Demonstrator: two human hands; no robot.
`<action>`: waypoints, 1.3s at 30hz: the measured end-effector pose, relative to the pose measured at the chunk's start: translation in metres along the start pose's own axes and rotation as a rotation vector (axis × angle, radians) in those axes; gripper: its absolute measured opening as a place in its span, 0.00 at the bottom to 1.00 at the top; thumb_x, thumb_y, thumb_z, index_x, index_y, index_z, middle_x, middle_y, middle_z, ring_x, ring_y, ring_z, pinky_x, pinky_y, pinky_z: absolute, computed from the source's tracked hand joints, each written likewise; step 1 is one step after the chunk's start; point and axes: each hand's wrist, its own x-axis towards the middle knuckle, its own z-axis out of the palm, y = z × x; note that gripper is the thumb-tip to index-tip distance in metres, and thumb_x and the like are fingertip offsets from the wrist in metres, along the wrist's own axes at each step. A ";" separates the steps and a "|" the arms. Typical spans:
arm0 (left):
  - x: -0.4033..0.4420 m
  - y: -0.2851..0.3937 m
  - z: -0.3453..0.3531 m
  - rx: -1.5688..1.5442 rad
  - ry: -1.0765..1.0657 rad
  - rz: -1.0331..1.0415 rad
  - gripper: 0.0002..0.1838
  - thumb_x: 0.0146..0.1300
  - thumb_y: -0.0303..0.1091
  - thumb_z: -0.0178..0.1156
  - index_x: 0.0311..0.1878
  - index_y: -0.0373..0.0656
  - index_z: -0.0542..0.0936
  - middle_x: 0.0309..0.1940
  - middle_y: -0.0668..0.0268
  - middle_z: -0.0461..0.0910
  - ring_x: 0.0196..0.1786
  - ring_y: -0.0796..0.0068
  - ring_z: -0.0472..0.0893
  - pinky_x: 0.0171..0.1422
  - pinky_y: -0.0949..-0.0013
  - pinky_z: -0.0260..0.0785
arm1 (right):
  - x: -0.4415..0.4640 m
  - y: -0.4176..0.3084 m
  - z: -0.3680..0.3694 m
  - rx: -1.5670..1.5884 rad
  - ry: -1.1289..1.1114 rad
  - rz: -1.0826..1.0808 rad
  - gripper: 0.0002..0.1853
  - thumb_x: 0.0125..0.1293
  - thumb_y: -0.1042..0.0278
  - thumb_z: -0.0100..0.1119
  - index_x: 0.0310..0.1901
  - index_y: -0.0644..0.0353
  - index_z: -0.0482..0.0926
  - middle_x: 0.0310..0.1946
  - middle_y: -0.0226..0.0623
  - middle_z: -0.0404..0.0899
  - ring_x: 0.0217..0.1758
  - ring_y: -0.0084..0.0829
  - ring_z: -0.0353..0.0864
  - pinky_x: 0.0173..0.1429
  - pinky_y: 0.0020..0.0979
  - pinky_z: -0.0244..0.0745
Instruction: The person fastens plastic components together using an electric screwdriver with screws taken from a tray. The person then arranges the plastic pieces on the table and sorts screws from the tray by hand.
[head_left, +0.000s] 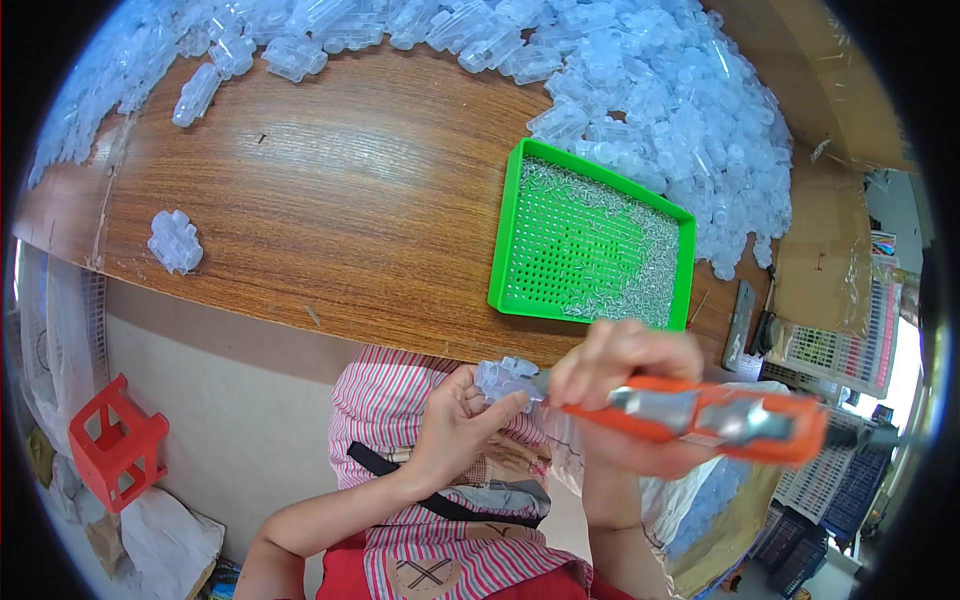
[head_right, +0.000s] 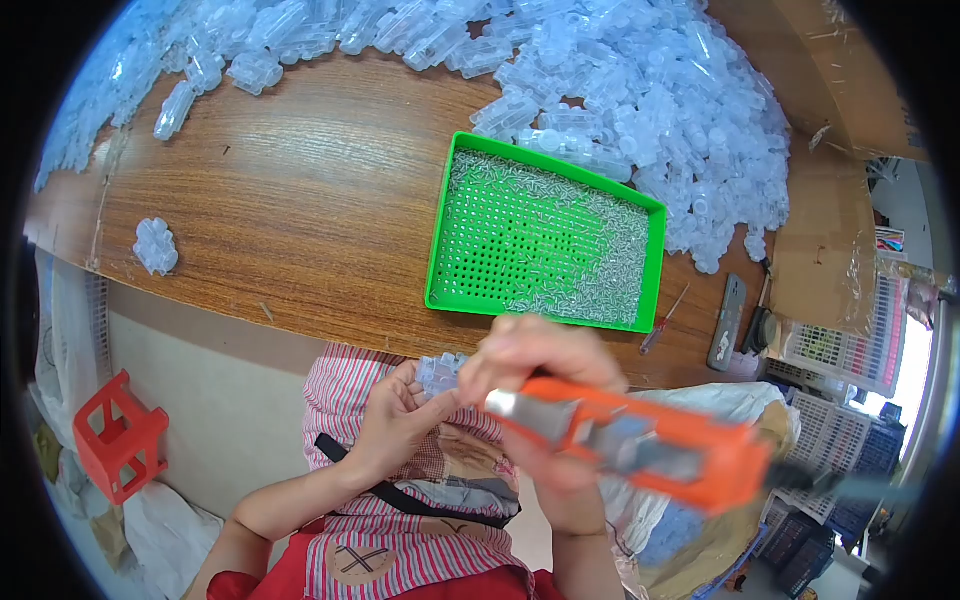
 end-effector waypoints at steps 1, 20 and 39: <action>-0.002 0.000 0.002 -0.028 -0.003 0.000 0.15 0.63 0.22 0.59 0.52 0.32 0.71 0.38 0.66 0.80 0.38 0.84 0.79 0.41 0.79 0.73 | 0.008 -0.003 0.001 0.110 0.007 -0.027 0.36 0.57 0.38 0.60 0.48 0.70 0.73 0.26 0.39 0.73 0.28 0.31 0.74 0.31 0.32 0.74; 0.000 0.016 -0.003 0.149 -0.241 -0.147 0.17 0.72 0.37 0.50 0.58 0.37 0.69 0.42 0.72 0.76 0.44 0.86 0.73 0.50 0.77 0.68 | 0.076 0.054 -0.022 -0.169 0.264 -0.250 0.25 0.65 0.42 0.50 0.38 0.64 0.71 0.20 0.33 0.69 0.21 0.25 0.71 0.24 0.30 0.71; 0.002 0.004 -0.006 0.132 -0.181 -0.127 0.17 0.71 0.33 0.52 0.57 0.32 0.70 0.46 0.66 0.78 0.47 0.83 0.76 0.52 0.76 0.70 | 0.050 0.006 -0.024 0.070 0.003 -0.226 0.35 0.62 0.33 0.49 0.45 0.66 0.72 0.27 0.38 0.71 0.27 0.28 0.72 0.26 0.30 0.73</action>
